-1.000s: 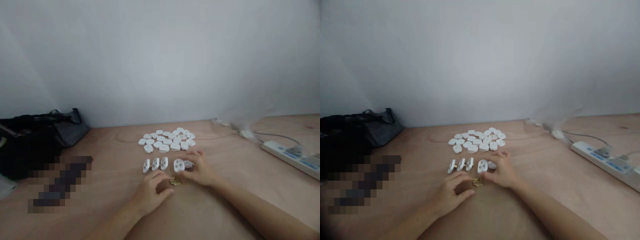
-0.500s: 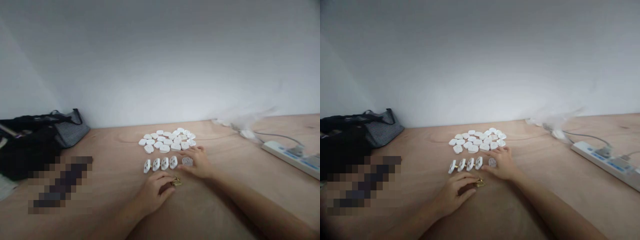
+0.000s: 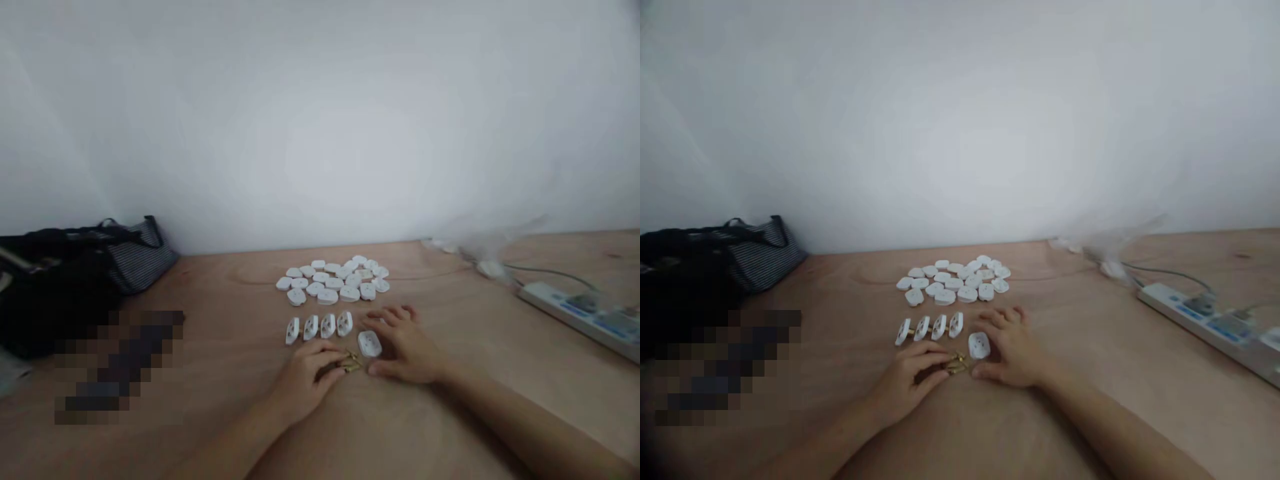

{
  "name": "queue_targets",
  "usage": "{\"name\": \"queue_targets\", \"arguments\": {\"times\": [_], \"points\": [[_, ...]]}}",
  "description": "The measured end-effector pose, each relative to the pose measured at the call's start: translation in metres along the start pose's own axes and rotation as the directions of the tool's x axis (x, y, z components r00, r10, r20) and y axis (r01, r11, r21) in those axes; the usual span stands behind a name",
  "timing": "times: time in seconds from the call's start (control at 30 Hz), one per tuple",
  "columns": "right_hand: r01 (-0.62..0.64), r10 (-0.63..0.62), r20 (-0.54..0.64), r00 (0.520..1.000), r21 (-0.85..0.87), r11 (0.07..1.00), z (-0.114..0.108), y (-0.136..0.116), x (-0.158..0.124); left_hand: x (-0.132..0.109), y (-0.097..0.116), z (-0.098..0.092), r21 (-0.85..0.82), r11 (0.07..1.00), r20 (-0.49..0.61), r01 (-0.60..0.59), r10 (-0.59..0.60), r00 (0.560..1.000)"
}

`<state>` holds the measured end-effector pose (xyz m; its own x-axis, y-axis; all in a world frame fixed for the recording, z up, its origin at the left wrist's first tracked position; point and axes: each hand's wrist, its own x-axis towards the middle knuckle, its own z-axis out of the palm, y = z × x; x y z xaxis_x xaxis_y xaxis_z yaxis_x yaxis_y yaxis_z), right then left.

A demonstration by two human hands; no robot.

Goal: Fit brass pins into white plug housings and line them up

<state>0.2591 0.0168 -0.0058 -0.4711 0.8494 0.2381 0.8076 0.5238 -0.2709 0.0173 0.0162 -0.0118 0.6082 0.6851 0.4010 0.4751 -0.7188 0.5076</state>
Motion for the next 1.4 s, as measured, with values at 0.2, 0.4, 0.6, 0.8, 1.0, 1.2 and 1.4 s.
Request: {"name": "queue_targets", "arguments": {"times": [0.2,0.4,0.6,0.8,1.0,1.2,1.4], "points": [[-0.013,0.013,0.001,1.0,-0.009,1.0,0.001,-0.002,-0.005,0.001,-0.001,0.002,-0.024,1.0,-0.015,0.012,-0.013,1.0],[-0.011,0.016,-0.071,0.997,0.066,0.998,0.007,-0.006,-0.005,0.0,-0.002,0.001,-0.013,0.999,-0.04,0.051,-0.051,0.998],[-0.024,0.044,-0.146,0.988,0.134,0.991,0.008,-0.01,-0.008,-0.004,-0.005,-0.003,0.017,0.999,-0.065,0.03,-0.028,0.997],[-0.023,0.038,-0.129,0.991,0.113,0.993,0.006,-0.014,-0.008,-0.005,-0.006,-0.005,0.008,0.999,-0.009,0.048,-0.047,0.999],[-0.011,0.024,-0.113,0.993,0.117,0.993,0.006,-0.013,-0.008,-0.002,0.0,-0.006,0.009,0.996,-0.034,0.084,-0.083,0.996],[0.021,-0.015,-0.061,0.998,0.096,0.995,0.003,-0.011,-0.009,-0.006,0.0,-0.004,0.024,0.995,-0.151,0.095,-0.09,0.984],[-0.007,0.024,-0.118,0.993,0.146,0.989,0.007,-0.013,-0.01,-0.005,0.006,-0.005,-0.026,1.0,-0.186,-0.006,0.001,0.983]]}}
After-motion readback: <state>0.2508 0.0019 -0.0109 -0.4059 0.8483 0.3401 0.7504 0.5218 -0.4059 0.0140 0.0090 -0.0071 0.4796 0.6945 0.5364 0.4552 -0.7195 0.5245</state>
